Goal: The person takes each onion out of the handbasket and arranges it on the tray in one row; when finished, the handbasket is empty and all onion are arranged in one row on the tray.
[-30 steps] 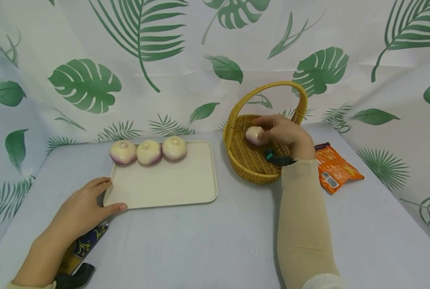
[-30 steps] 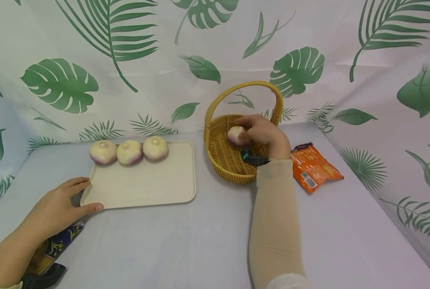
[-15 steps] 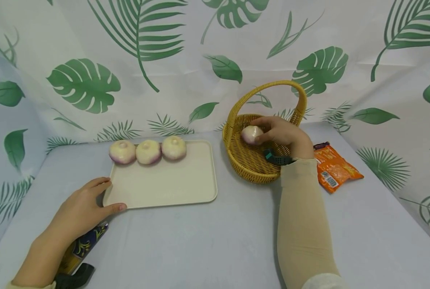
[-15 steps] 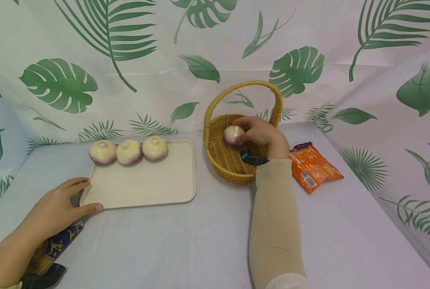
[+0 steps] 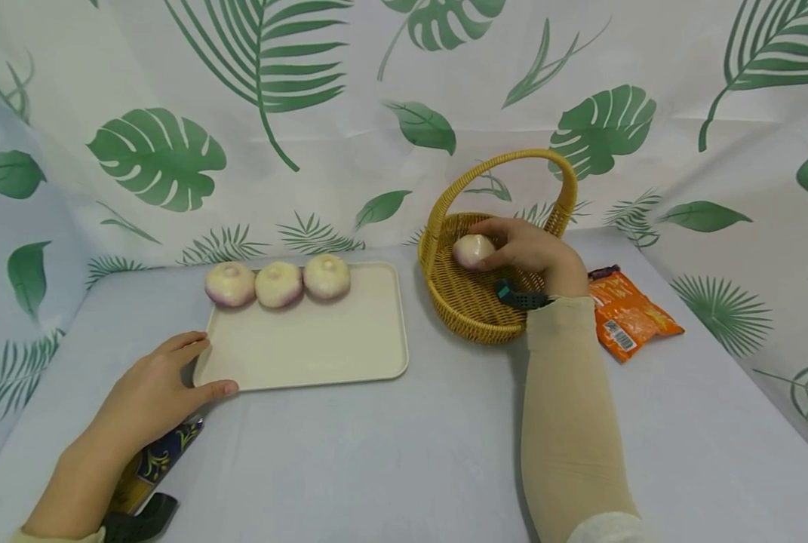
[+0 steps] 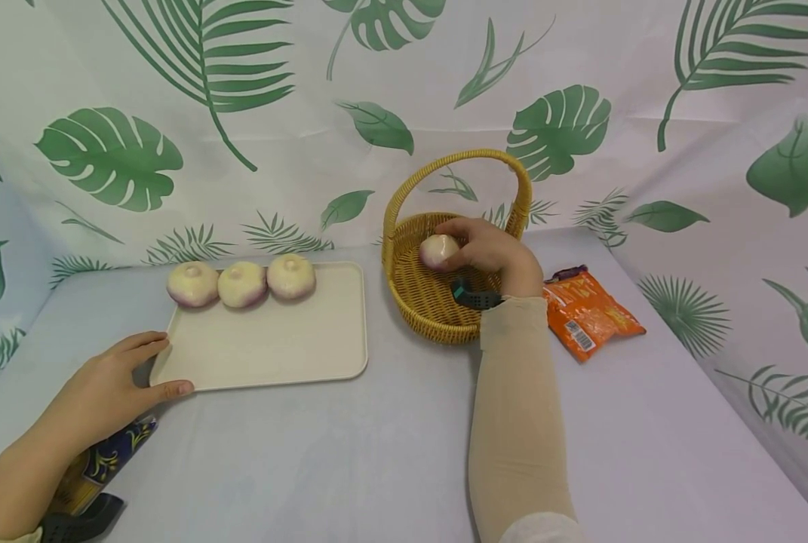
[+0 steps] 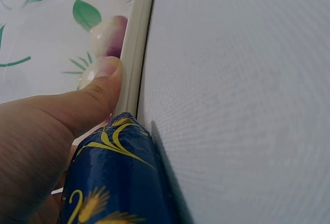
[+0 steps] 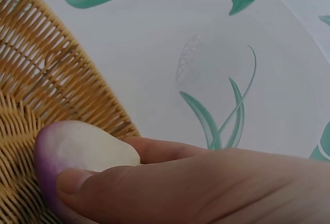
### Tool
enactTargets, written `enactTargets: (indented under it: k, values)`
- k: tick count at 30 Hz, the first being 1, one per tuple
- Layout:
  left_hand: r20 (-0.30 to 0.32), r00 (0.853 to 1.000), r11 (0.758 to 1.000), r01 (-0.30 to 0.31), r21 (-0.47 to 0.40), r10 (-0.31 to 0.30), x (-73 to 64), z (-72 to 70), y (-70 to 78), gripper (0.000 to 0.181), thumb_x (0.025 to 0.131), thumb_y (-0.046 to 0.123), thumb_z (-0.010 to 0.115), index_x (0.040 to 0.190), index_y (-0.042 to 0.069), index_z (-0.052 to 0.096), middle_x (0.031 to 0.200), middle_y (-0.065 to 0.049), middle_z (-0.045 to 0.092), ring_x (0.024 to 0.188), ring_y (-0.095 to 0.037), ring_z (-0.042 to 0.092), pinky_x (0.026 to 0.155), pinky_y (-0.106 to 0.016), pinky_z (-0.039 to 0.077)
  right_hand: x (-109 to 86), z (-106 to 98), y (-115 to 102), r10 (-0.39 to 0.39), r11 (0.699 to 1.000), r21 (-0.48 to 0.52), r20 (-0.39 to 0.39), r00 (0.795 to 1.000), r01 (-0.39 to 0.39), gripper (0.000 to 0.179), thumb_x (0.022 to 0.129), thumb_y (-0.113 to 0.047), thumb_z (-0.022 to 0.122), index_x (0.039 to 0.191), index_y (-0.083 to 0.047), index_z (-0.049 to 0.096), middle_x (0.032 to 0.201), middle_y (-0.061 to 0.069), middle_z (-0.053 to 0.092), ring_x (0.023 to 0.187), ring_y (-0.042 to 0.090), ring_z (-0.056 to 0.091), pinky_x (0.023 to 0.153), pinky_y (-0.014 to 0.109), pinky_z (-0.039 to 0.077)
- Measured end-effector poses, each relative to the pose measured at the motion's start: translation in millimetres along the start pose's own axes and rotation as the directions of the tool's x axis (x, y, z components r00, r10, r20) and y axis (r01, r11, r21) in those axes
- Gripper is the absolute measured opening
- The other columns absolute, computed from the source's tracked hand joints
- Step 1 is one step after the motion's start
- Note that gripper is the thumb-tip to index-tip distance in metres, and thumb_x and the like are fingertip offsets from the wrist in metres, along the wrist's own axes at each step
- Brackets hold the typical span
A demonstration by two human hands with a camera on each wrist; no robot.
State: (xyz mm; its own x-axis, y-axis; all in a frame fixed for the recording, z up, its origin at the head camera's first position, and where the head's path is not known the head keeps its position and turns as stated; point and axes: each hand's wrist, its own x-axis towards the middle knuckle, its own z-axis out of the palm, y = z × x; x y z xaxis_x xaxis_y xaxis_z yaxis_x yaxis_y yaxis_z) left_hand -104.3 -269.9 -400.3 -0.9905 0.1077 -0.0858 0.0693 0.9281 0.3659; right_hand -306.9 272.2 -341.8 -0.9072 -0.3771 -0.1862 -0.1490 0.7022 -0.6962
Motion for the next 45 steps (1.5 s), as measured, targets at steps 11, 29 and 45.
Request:
enactTargets:
  k: [11, 29, 45]
  values:
    - [0.009, 1.0, 1.0, 0.004, 0.001, -0.004, 1.6, 0.9, -1.9, 0.122, 0.085, 0.083, 0.074, 0.157, -0.012, 0.048, 0.163, -0.034, 0.043, 0.143, -0.064, 0.042, 0.108, -0.081, 0.041, -3.5, -1.9, -2.3, -0.039, 0.999, 0.022, -0.005, 0.999, 0.039, 0.066, 0.096, -0.022, 0.085, 0.156, -0.014, 0.059, 0.159, 0.009, 0.054, 0.146, 0.033, 0.042, 0.124, 0.059, 0.032]
    - [0.011, 1.0, 1.0, 0.002, -0.004, -0.002, 0.7, 1.2, 0.1, 0.122, 0.086, 0.082, 0.075, 0.157, -0.013, 0.048, 0.163, -0.034, 0.043, 0.144, -0.064, 0.041, 0.109, -0.081, 0.04, -9.3, -4.4, -9.7, -0.117, 0.986, 0.107, -0.068, 0.991, 0.124, 0.067, 0.095, -0.014, 0.084, 0.158, -0.016, 0.06, 0.149, 0.01, 0.063, 0.134, 0.028, 0.052, 0.115, 0.05, 0.041]
    - [0.004, 1.0, 1.0, 0.008, 0.001, -0.008, 0.2, 0.0, 0.9, 0.122, 0.086, 0.083, 0.074, 0.157, -0.013, 0.048, 0.163, -0.034, 0.043, 0.144, -0.063, 0.042, 0.109, -0.08, 0.04, -15.8, -11.3, -22.2, -0.111, 0.986, 0.116, -0.09, 0.99, 0.121, 0.061, 0.095, -0.018, 0.085, 0.152, -0.021, 0.065, 0.149, 0.003, 0.062, 0.132, 0.026, 0.057, 0.111, 0.045, 0.047]
